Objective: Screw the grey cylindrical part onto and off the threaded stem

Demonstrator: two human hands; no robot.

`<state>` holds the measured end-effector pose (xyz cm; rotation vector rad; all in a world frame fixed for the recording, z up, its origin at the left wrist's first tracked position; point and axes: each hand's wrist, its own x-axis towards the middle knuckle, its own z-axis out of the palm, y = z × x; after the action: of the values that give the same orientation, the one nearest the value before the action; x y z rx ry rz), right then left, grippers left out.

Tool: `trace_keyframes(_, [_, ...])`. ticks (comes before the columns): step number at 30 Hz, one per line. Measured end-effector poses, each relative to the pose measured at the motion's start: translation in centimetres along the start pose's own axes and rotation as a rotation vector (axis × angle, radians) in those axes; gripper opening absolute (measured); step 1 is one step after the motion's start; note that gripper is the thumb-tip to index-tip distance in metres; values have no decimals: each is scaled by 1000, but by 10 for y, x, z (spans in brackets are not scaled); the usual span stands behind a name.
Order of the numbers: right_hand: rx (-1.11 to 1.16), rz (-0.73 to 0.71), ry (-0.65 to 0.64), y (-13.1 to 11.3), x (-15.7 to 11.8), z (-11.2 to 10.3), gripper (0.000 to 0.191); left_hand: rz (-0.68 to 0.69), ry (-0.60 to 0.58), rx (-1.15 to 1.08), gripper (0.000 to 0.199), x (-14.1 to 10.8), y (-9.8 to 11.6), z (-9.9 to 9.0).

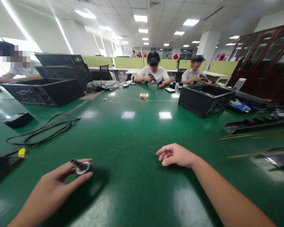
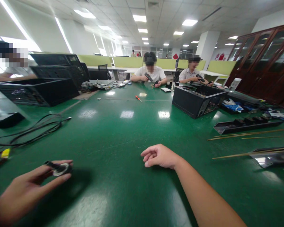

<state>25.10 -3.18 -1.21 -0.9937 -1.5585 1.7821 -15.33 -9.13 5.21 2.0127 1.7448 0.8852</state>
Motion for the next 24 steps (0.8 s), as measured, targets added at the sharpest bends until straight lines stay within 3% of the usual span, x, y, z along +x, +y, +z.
trace_keyframes(4, [13,-36,44,1,-1,-6,50,158,-278,-189,35,26,51,51])
trace_keyframes(7, [43,-105,35,0,-2,-7,64,254,-449,-306,28,47,86,91])
trace_keyframes(11, [-39,-197,47,-2,-3,-5,77,302,-469,-346,29,66,100,131])
trace_keyframes(14, [-208,-248,109,-1,-3,-1,76,373,-434,-331,30,68,95,144])
trace_keyframes(17, [-356,-285,141,-3,-4,5,73,427,-436,-336,31,64,90,145])
trace_keyframes(24, [-663,-434,280,-16,-9,21,46,373,-397,-386,32,60,87,146])
